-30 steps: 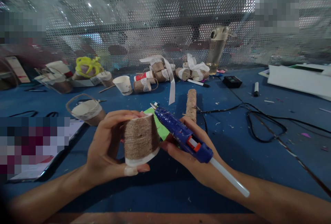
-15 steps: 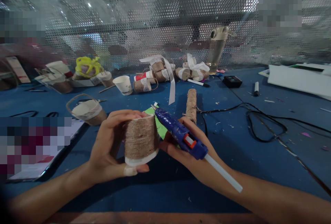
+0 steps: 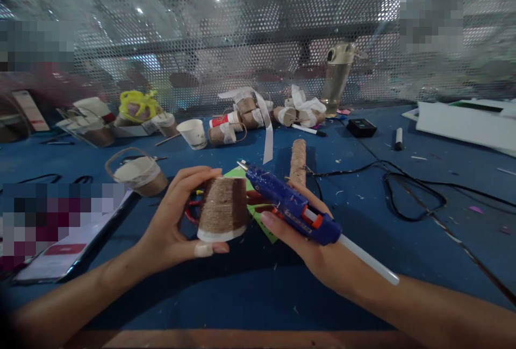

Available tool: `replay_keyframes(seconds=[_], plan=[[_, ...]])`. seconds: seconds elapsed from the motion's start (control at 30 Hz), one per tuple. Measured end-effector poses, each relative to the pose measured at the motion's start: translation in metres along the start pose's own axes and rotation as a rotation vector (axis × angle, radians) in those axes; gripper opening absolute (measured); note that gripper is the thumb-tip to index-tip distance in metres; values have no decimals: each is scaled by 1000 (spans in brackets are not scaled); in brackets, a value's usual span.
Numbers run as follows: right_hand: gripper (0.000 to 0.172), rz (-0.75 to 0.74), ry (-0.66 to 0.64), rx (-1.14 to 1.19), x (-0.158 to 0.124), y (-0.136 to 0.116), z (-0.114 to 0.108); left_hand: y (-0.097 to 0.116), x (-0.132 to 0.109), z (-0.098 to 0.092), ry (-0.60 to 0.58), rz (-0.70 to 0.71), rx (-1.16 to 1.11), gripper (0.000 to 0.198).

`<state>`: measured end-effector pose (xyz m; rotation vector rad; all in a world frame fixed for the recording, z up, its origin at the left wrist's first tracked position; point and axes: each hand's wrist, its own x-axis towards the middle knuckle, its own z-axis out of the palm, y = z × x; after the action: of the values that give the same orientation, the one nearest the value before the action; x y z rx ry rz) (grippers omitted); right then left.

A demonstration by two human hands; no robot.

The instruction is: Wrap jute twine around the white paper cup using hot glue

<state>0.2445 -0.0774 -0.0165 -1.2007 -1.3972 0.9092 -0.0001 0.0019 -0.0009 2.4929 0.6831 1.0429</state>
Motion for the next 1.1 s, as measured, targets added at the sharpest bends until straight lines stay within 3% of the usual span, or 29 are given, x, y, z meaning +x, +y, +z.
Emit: replay_keyframes(seconds=[0.1, 0.23, 0.37, 0.57, 0.83, 0.97, 1.1], plan=[[30, 28, -17, -97, -3, -4, -4, -1, -1, -1, -63, 15, -17, 92], [19, -155, -106, -164, -8, -12, -6, -2, 0, 1, -87, 3, -125, 91], [23, -233, -131, -144, -8, -17, -4, -2, 0, 3, -96, -75, -268, 86], [26, -242, -131, -141, -4, -14, -3, -4, -3, 6, -6, -29, -372, 87], [16, -212, -214, -23, -6, -10, -2, -15, -4, 2, 122, 83, -398, 90], [28, -339, -271, -16, -5, -8, -5, -19, 2, -4, 200, 207, -365, 88], [28, -438, -270, -13, 0, 0, -11, -20, 5, -7, 191, 262, -352, 89]])
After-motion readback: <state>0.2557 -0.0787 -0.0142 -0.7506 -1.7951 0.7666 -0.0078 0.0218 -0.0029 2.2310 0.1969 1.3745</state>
